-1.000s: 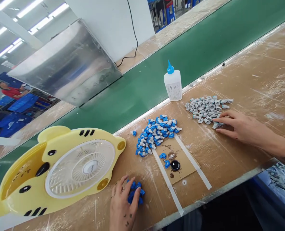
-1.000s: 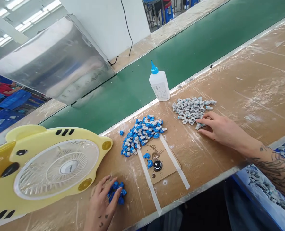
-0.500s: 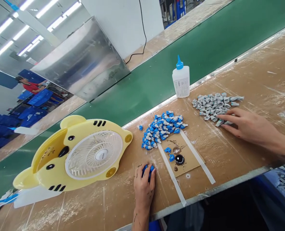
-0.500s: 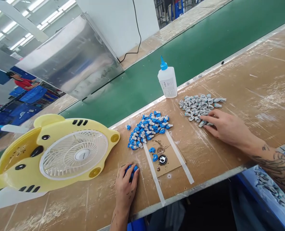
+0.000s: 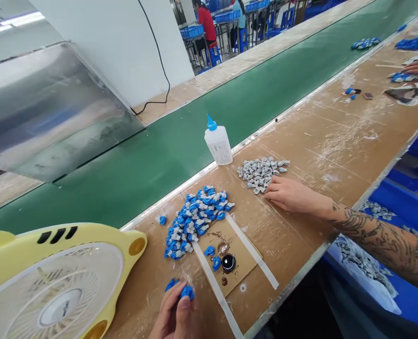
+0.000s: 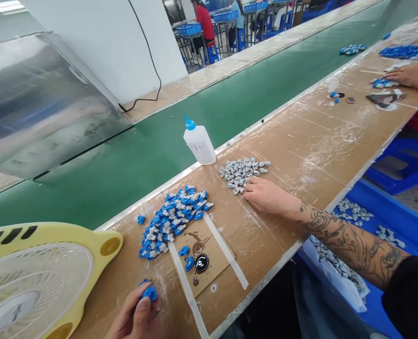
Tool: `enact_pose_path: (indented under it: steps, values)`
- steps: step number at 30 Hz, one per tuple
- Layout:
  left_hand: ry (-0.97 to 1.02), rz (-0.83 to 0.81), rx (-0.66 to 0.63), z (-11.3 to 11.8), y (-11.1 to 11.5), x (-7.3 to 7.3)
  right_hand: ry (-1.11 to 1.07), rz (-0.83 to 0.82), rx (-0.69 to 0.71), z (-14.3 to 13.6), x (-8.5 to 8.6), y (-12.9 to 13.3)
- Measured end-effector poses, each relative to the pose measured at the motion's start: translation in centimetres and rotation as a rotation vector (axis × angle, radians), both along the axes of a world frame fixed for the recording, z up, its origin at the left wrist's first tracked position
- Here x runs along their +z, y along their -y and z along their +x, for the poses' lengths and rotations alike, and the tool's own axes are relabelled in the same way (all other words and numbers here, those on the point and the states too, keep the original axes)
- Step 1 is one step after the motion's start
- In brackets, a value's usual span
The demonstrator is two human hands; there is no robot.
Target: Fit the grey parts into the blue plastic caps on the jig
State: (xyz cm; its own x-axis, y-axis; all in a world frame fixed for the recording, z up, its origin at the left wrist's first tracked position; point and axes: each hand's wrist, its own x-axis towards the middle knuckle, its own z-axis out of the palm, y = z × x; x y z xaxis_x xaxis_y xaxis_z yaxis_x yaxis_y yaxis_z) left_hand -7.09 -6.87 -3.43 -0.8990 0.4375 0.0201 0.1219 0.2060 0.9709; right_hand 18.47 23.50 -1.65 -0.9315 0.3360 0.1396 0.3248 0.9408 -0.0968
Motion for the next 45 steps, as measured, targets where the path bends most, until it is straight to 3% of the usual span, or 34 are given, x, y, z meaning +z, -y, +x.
enact_pose_path:
  steps: [3,7,10,14,21,24,29,32,35,40,42,45]
  values:
    - [0.303,0.107,0.071,2.2,-1.9,0.3,-0.108,-0.140,-0.026,-0.1,-0.1,0.6]
    - [0.520,0.147,-0.024,4.0,-3.6,1.4,-0.312,-0.576,-0.111,-0.5,0.1,3.0]
    - [0.564,0.153,-0.074,4.3,-3.7,2.2,-0.359,-0.890,-0.154,-1.2,0.2,5.1]
    - [0.568,0.138,-0.123,4.1,-3.0,2.4,-0.426,-1.168,-0.214,-2.5,-0.2,7.3]
    - [0.515,0.091,-0.199,3.4,-0.9,1.1,-0.497,-1.567,-0.206,-3.5,-1.2,9.1]
    - [0.448,0.048,-0.199,3.4,-1.0,0.6,-0.505,-1.542,-0.163,-3.6,-1.5,9.3]
    - [0.299,-0.011,-0.299,3.7,-2.6,1.6,-0.492,-1.060,-0.090,-3.3,-1.5,9.0]
    - [0.297,-0.008,-0.319,3.7,-3.7,2.3,-0.513,-0.981,-0.031,-3.3,-1.3,9.1]
    - [0.409,0.069,-0.312,4.4,-4.8,2.6,-0.573,-1.158,-0.117,-4.1,-0.9,10.1]
    - [0.554,0.188,-0.363,6.7,-6.7,2.6,-0.863,-1.801,-0.367,-6.3,-0.5,12.9]
    - [0.561,0.218,-0.358,7.4,-7.1,2.5,-0.960,-1.894,-0.387,-6.8,-0.5,13.6]
    - [0.531,0.228,-0.309,7.9,-7.0,2.3,-0.989,-1.811,-0.378,-6.8,-0.4,14.1]
